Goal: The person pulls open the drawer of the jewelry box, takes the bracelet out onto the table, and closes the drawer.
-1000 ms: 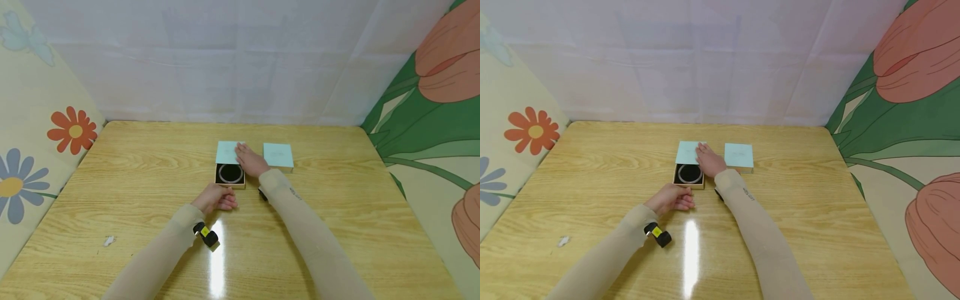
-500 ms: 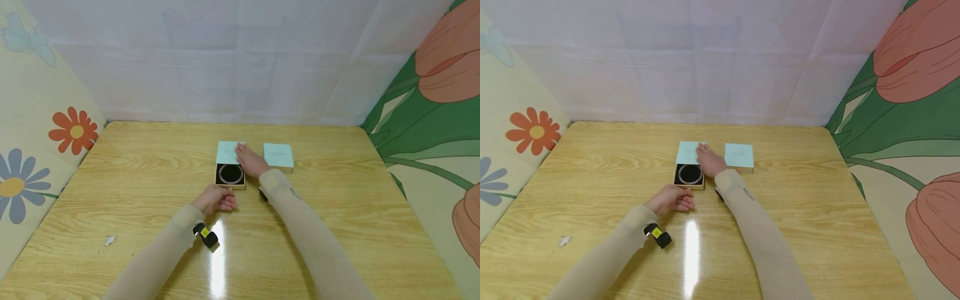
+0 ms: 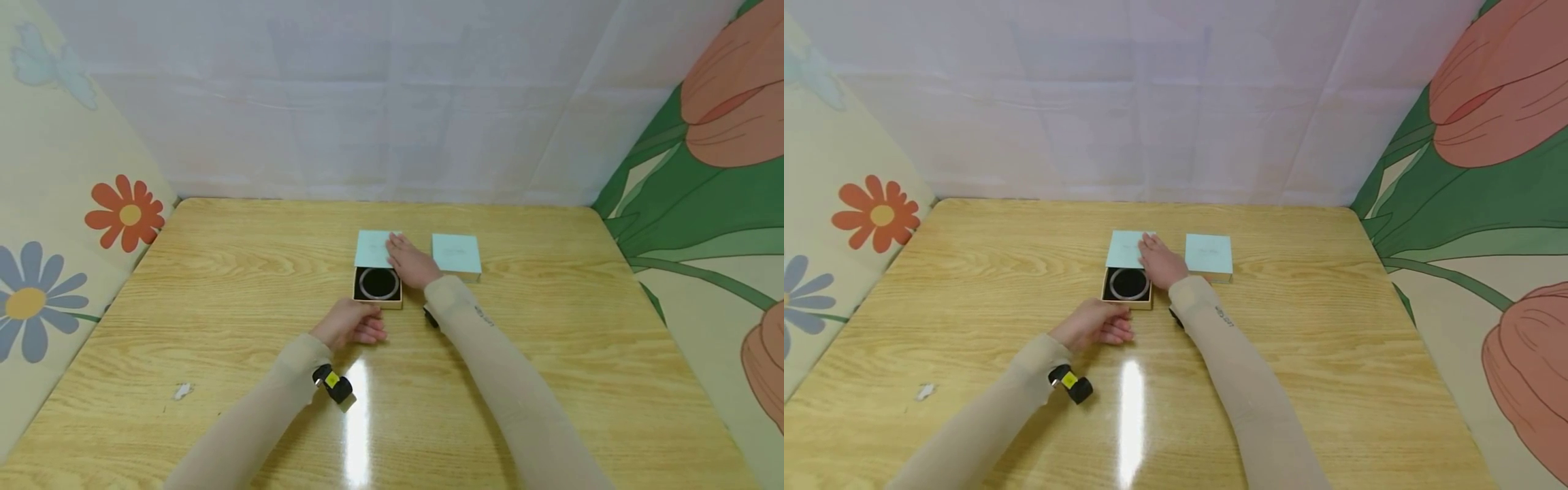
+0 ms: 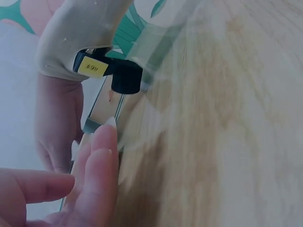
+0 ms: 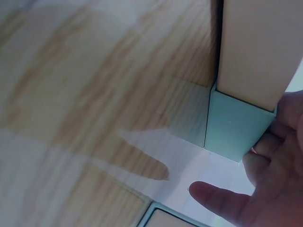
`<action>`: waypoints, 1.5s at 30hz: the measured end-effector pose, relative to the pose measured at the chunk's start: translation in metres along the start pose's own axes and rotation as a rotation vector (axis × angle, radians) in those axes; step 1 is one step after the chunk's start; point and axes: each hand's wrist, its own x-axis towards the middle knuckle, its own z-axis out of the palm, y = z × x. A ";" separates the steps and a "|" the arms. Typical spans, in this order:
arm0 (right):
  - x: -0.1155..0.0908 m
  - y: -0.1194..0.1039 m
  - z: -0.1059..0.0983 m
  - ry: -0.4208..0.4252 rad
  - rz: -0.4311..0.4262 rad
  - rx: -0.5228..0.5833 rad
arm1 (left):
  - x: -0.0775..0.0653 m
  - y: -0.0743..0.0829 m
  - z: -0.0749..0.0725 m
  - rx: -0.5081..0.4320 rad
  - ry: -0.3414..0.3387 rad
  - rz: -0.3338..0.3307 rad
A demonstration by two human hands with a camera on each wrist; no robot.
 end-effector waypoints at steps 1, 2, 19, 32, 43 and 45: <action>0.000 0.000 0.000 -0.001 -0.001 0.001 | -0.001 0.001 -0.001 0.012 0.002 0.010; -0.001 0.000 0.000 -0.001 -0.002 0.003 | -0.002 0.003 -0.002 0.026 0.003 0.022; 0.001 0.000 0.001 -0.008 0.001 -0.003 | -0.009 0.031 0.006 0.574 0.284 0.443; -0.002 -0.001 0.000 0.006 -0.004 -0.003 | -0.002 0.030 0.021 1.088 0.291 0.667; -0.001 0.000 0.001 0.011 -0.006 0.009 | 0.010 0.025 0.028 1.339 0.322 0.761; -0.001 0.000 0.001 0.012 -0.002 0.007 | 0.013 0.025 0.030 1.375 0.326 0.759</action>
